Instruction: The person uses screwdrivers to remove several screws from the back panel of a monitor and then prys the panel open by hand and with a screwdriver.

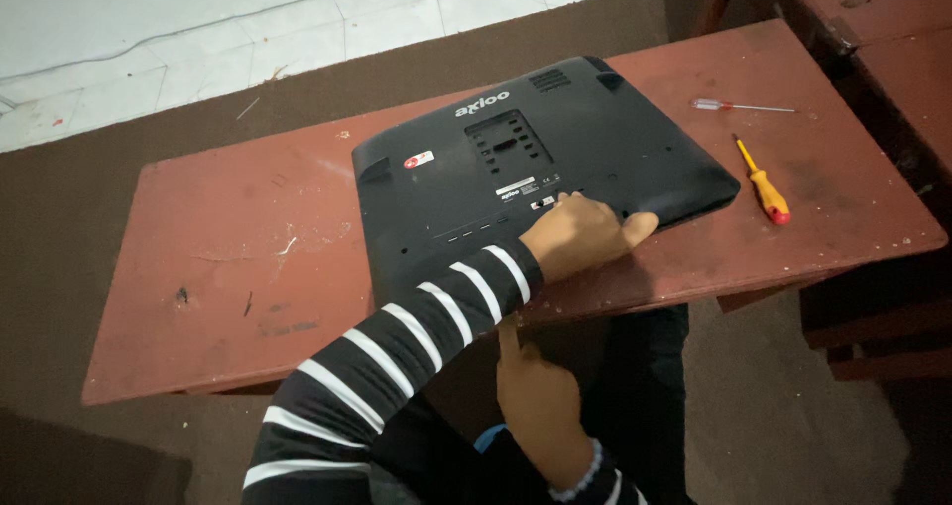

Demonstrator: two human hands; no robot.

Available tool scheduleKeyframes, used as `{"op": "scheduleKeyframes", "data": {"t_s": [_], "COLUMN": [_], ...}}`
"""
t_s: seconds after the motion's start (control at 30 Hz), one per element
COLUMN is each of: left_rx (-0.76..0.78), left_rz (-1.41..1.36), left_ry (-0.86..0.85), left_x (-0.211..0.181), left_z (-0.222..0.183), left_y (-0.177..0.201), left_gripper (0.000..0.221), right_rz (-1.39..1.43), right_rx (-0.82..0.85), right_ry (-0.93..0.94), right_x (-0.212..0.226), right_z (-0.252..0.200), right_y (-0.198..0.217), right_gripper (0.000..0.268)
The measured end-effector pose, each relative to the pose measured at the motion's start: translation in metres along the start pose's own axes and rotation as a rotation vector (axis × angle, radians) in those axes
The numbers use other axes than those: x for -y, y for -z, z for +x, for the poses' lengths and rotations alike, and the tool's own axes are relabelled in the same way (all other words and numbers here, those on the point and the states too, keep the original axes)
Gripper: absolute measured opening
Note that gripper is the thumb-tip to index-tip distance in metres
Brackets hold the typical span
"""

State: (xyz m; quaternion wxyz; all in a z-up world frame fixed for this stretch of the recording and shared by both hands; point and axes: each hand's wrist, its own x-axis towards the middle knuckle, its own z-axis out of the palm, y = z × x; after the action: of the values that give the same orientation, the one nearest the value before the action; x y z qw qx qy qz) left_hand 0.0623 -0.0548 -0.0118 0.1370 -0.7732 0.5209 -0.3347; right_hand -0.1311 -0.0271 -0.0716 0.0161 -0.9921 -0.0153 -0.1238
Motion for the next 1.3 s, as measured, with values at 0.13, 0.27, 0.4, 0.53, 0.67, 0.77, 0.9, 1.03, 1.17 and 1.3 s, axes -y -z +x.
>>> {"op": "scheduleKeyframes", "data": {"t_s": [0.13, 0.27, 0.4, 0.53, 0.67, 0.77, 0.9, 1.03, 1.17, 1.3], "left_rx": [-0.002, -0.033, 0.615, 0.591, 0.151, 0.104, 0.256, 0.262, 0.15, 0.259], "left_rz": [-0.065, 0.075, -0.153, -0.236, 0.019, -0.015, -0.096, 0.043, -0.021, -0.08], "left_ry": [0.066, -0.002, -0.21, -0.129, -0.047, 0.001, 0.014, -0.123, -0.044, -0.114], "left_x": [-0.002, -0.004, 0.008, 0.01, -0.004, -0.015, -0.032, -0.027, -0.034, -0.03], "left_z": [0.004, 0.002, 0.032, 0.027, 0.009, 0.001, -0.007, -0.013, -0.013, -0.015], "left_y": [-0.004, -0.008, -0.014, -0.016, -0.035, -0.032, -0.052, -0.028, -0.021, -0.009], "left_gripper": [0.031, 0.035, 0.051, 0.047, 0.028, 0.027, 0.017, 0.024, 0.019, 0.009], "right_rz": [0.186, 0.107, 0.138, 0.102, 0.033, 0.018, 0.222, 0.123, 0.113, 0.22], "right_rx": [-0.033, -0.236, -0.09, -0.134, -0.035, -0.063, 0.207, -0.093, -0.033, 0.48], "right_ry": [-0.01, 0.064, 0.085, 0.026, -0.005, 0.024, 0.008, 0.087, 0.072, 0.036], "right_x": [0.001, -0.004, -0.012, -0.007, -0.017, -0.017, -0.014, -0.007, -0.001, -0.006], "right_z": [0.002, 0.001, -0.005, -0.002, 0.005, 0.01, 0.01, 0.002, -0.006, 0.003], "right_y": [-0.071, -0.105, -0.129, -0.088, -0.038, -0.05, -0.076, -0.129, -0.136, -0.099], "right_gripper": [0.052, 0.039, 0.061, 0.063, 0.056, 0.038, 0.034, 0.023, 0.025, 0.04]}}
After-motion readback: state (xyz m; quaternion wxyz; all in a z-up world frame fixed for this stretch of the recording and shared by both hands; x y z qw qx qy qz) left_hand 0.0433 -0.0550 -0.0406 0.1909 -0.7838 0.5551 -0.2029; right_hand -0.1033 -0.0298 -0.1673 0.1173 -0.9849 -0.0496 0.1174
